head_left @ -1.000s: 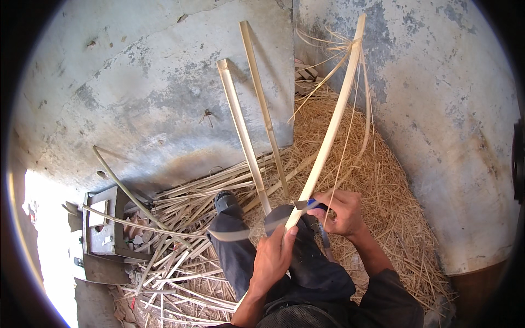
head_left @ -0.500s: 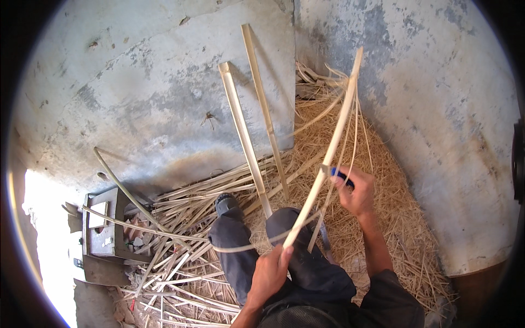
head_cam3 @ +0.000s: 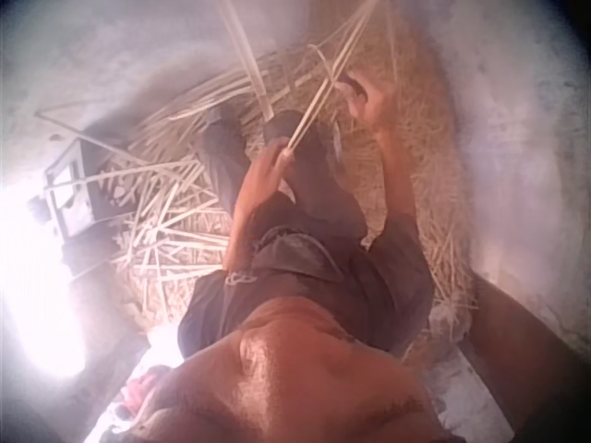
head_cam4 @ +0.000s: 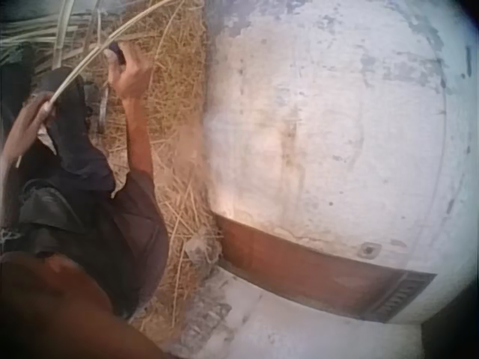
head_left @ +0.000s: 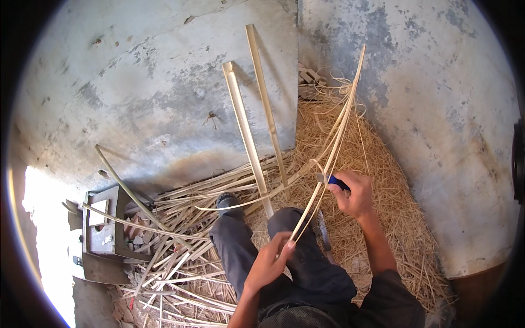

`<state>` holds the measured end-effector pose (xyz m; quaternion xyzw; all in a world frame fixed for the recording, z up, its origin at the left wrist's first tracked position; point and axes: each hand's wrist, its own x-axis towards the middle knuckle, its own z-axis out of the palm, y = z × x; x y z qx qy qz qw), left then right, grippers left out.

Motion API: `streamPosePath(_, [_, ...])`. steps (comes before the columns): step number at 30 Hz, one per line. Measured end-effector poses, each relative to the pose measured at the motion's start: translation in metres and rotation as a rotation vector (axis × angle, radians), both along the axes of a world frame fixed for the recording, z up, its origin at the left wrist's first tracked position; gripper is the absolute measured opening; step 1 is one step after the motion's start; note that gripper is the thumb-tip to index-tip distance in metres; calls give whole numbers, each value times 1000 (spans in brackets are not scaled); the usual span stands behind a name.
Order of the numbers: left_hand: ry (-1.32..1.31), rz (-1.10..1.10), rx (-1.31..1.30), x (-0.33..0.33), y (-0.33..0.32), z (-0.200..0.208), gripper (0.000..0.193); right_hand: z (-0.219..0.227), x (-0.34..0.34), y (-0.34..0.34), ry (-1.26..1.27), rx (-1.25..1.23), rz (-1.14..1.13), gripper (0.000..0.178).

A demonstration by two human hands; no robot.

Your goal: The person sits on a straw-covered floor and uses a blue utility knife to split a long bamboo pole into thin strips. They hold the pole against their leg and carefully shave off layers, creating fine strands. Later, they use a large knife to split a thicker bamboo section.

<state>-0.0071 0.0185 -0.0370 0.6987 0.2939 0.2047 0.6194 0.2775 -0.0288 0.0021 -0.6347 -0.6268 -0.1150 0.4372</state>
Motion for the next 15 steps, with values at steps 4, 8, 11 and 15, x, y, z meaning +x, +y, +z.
streamPosePath(4, [-180, -14, 37, 41, 14, 0, 35, 7, -10, 1, 21, 11, 14, 30])
streamPosePath(8, [5, 46, 299, 51, 10, 11, 30, 10, -11, -1, 37, -33, 16, 31])
streamPosePath(11, [152, 179, 504, 54, -5, 8, 25, 7, -13, -2, 45, -37, 40, 31])
streamPosePath(15, [256, 206, 497, 52, -9, 16, 25, 5, -13, -4, 43, -95, 30, 30])
